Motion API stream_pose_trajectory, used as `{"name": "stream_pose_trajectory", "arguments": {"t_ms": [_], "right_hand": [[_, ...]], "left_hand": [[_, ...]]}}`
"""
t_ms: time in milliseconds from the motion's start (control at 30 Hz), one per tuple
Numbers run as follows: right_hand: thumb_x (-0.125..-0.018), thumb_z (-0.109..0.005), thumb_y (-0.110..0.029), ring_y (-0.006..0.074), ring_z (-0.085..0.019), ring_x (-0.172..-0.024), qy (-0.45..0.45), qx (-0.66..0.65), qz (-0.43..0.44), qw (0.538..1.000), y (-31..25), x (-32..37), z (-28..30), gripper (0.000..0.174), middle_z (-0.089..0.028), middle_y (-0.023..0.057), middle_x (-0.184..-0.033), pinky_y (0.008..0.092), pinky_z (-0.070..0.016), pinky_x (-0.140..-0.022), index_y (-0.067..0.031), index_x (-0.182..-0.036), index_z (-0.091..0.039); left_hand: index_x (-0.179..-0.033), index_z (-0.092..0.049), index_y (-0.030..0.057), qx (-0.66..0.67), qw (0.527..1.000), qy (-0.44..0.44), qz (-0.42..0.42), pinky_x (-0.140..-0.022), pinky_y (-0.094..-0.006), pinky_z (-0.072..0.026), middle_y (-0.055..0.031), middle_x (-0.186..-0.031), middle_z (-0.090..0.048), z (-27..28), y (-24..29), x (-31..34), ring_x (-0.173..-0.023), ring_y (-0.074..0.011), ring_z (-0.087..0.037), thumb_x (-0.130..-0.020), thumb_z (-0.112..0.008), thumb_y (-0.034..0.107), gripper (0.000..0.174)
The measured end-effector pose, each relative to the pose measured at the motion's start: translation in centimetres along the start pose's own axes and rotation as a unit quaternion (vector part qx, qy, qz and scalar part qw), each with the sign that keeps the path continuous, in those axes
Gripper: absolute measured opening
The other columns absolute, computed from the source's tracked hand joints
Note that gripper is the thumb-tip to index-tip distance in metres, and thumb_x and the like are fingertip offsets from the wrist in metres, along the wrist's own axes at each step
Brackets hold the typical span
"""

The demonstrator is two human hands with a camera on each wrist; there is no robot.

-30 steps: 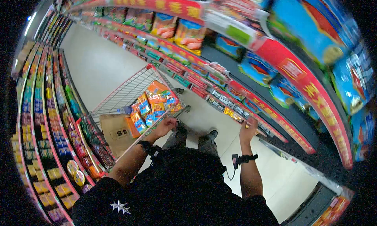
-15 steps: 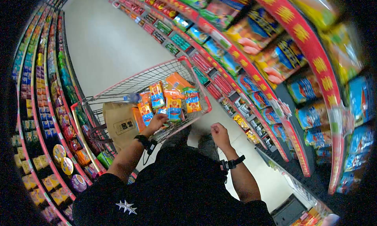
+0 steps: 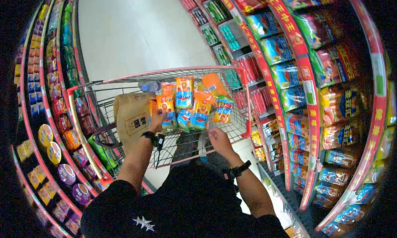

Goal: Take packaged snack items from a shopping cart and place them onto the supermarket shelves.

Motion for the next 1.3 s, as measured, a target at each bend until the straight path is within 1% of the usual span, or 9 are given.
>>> {"name": "stream_pose_trajectory", "arguments": {"t_ms": [133,367,467,567,667,833,967,1167,1300], "right_hand": [[-0.09,-0.059,-0.008,0.0124,-0.06,-0.082,-0.059,0.021,-0.01,0.998,0.3,-1.0,-3.1,0.013,-0.063,0.0049,-0.087,0.0267,-0.0487,-0.076,-0.0004,-0.1,-0.06],[-0.09,-0.061,-0.011,0.0151,-0.062,-0.084,-0.087,0.036,-0.062,0.994,0.8,-0.4,-4.5,0.015,-0.064,0.0067,-0.088,0.0287,-0.0497,-0.076,-0.0006,-0.101,-0.061],[-0.09,-0.06,-0.01,0.0164,-0.063,-0.088,-0.079,0.038,-0.059,0.994,0.4,0.1,-3.6,0.015,-0.065,0.0077,-0.09,0.03,-0.0501,-0.079,-0.0001,-0.102,-0.061],[-0.089,-0.059,-0.009,0.017,-0.063,-0.089,-0.065,0.02,-0.069,0.995,0.0,0.0,-2.8,0.016,-0.066,0.0084,-0.092,0.0308,-0.0499,-0.081,-0.0003,-0.103,-0.061],[-0.089,-0.058,-0.008,0.0174,-0.063,-0.088,-0.037,0.05,-0.072,0.995,-0.2,-0.2,-1.9,0.016,-0.066,0.0087,-0.094,0.0307,-0.0494,-0.082,0.0,-0.102,-0.061],[-0.09,-0.06,-0.012,0.0165,-0.062,-0.087,-0.026,0.0,-0.057,0.998,-0.4,-0.3,-1.0,0.018,-0.066,0.0086,-0.092,0.0301,-0.0489,-0.079,0.0013,-0.101,-0.061],[-0.09,-0.06,-0.013,0.0155,-0.062,-0.086,-0.007,0.0,-0.023,1.0,-0.8,-0.3,0.3,0.018,-0.066,0.0085,-0.09,0.0287,-0.0486,-0.078,0.0016,-0.101,-0.061],[-0.091,-0.067,-0.021,0.0148,-0.056,-0.108,0.046,-0.149,0.045,0.987,-0.8,-0.7,2.9,0.048,-0.059,0.0071,-0.115,0.0284,-0.0467,-0.092,-0.0017,-0.129,-0.045],[-0.092,-0.064,-0.037,0.0185,-0.057,-0.113,0.03,-0.32,0.123,0.939,-4.2,1.1,5.6,0.059,-0.056,0.0096,-0.125,0.0334,-0.0481,-0.093,-0.0012,-0.133,-0.042]], "left_hand": [[-0.111,-0.058,-0.0021,-0.041,0.998,0.039,0.001,-0.081,-0.0321,-0.0525,-0.0132,-0.101,-0.066,1.9,-2.0,-2.3,-0.094,-0.0174,-0.066,-0.084,-0.065,0.006,0.03],[-0.119,-0.051,-0.0035,-0.068,0.998,0.009,0.011,-0.086,-0.0374,-0.0518,-0.0179,-0.108,-0.066,-0.3,-12.4,-9.4,-0.097,-0.0257,-0.066,-0.079,-0.071,0.009,0.047],[-0.12,-0.051,-0.0039,0.032,0.993,0.006,0.113,-0.088,-0.0382,-0.0514,-0.0189,-0.111,-0.065,-1.7,-7.6,-5.8,-0.099,-0.0288,-0.066,-0.072,-0.079,0.012,0.058],[-0.122,-0.047,-0.0004,-0.126,0.992,0.016,0.004,-0.078,-0.0373,-0.0563,-0.0113,-0.105,-0.066,-0.9,-7.8,-8.0,-0.09,-0.023,-0.067,-0.071,-0.079,-0.001,0.06],[-0.124,-0.047,0.0014,-0.006,0.995,-0.055,0.079,-0.08,-0.0369,-0.0555,-0.0115,-0.107,-0.065,-2.4,-3.9,-5.6,-0.093,-0.023,-0.066,-0.07,-0.078,-0.002,0.062],[-0.122,-0.052,0.0004,-0.044,0.987,-0.01,-0.151,-0.082,-0.034,-0.0543,-0.0085,-0.105,-0.067,-2.0,2.2,-3.3,-0.095,-0.0216,-0.066,-0.076,-0.072,-0.002,0.05],[-0.119,-0.055,-0.0005,-0.059,0.991,-0.105,-0.066,-0.085,-0.0333,-0.0529,-0.0103,-0.107,-0.067,-3.4,1.3,-3.6,-0.094,-0.0198,-0.066,-0.071,-0.079,0.005,0.054],[-0.12,-0.056,-0.0007,-0.076,0.936,-0.319,-0.125,-0.085,-0.0329,-0.0517,-0.0112,-0.106,-0.068,-11.9,18.4,10.3,-0.095,-0.0169,-0.065,-0.075,-0.08,0.017,0.054],[-0.121,-0.055,-0.0005,-0.13,0.916,-0.31,-0.216,-0.086,-0.033,-0.0511,-0.0108,-0.108,-0.067,-16.4,23.0,19.3,-0.098,-0.0164,-0.063,-0.082,-0.076,0.021,0.049]]}}
Point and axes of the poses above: each hand's wrist, its own x-axis away from the middle knuckle, its own z-axis out of the back of the hand, y = z × x, the point moved 7 cm from there along -x, towards the middle knuckle
